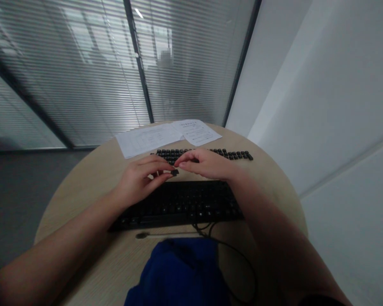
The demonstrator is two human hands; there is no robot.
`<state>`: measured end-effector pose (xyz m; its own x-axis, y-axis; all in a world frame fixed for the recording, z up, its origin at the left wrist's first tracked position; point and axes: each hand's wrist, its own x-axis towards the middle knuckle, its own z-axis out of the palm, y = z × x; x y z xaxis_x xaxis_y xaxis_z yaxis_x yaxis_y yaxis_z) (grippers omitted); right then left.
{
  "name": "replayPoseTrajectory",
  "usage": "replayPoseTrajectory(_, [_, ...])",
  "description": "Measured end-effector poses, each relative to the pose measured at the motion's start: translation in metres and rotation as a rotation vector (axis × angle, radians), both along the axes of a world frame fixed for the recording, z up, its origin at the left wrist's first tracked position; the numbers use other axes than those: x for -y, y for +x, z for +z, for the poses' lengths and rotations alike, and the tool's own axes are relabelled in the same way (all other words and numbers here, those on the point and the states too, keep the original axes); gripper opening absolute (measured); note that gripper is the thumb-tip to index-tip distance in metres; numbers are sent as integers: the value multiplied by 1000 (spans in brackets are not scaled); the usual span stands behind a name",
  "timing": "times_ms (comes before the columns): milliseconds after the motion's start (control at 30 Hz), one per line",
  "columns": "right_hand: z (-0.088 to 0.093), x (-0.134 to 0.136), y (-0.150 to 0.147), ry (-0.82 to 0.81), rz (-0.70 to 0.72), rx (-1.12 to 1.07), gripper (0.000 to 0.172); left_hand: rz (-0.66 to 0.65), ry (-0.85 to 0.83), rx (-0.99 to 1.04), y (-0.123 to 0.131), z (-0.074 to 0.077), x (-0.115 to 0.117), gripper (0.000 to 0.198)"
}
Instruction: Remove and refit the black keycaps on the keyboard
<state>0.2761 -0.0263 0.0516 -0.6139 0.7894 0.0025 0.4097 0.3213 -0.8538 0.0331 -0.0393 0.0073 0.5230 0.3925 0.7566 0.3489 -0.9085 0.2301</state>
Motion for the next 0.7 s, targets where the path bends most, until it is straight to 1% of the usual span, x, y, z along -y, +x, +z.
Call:
replayPoseTrajectory(67, [1,-1,1,57,33,31,31,6,27,-7,0,0,1,12])
replayPoseTrajectory(100, [1,-2,1,55,41,39,31,6,38,-15,0,0,1,12])
replayPoseTrajectory(267, [-1,-2,-3,-54,71,58,28,-12,80,-74,3,-2,3,12])
replayPoseTrajectory(333, [0,-2,-2,-62,85,68,25,-15,69,-99,3,-3,4,13])
replayPoseTrajectory(400, [3,-5,5,-39,69,84,25,2,20,-117,3,-3,5,15])
replayPoseTrajectory(433, [5,-8,12,-16,42,93,25,19,-11,-121,3,-2,5,19])
replayPoseTrajectory(500, [8,-18,34,47,-60,114,26,55,-62,-121,1,0,6,26])
replayPoseTrajectory(567, [6,-33,63,133,-231,157,25,76,-84,-125,-2,2,4,26])
replayPoseTrajectory(633, [-3,-49,94,217,-429,250,21,87,-88,-141,-3,3,2,23])
replayPoseTrajectory(667, [-9,-56,107,229,-490,319,21,92,-88,-150,-4,3,1,23])
replayPoseTrajectory(700, [-18,-63,118,231,-515,384,21,97,-89,-159,-4,3,-1,23])
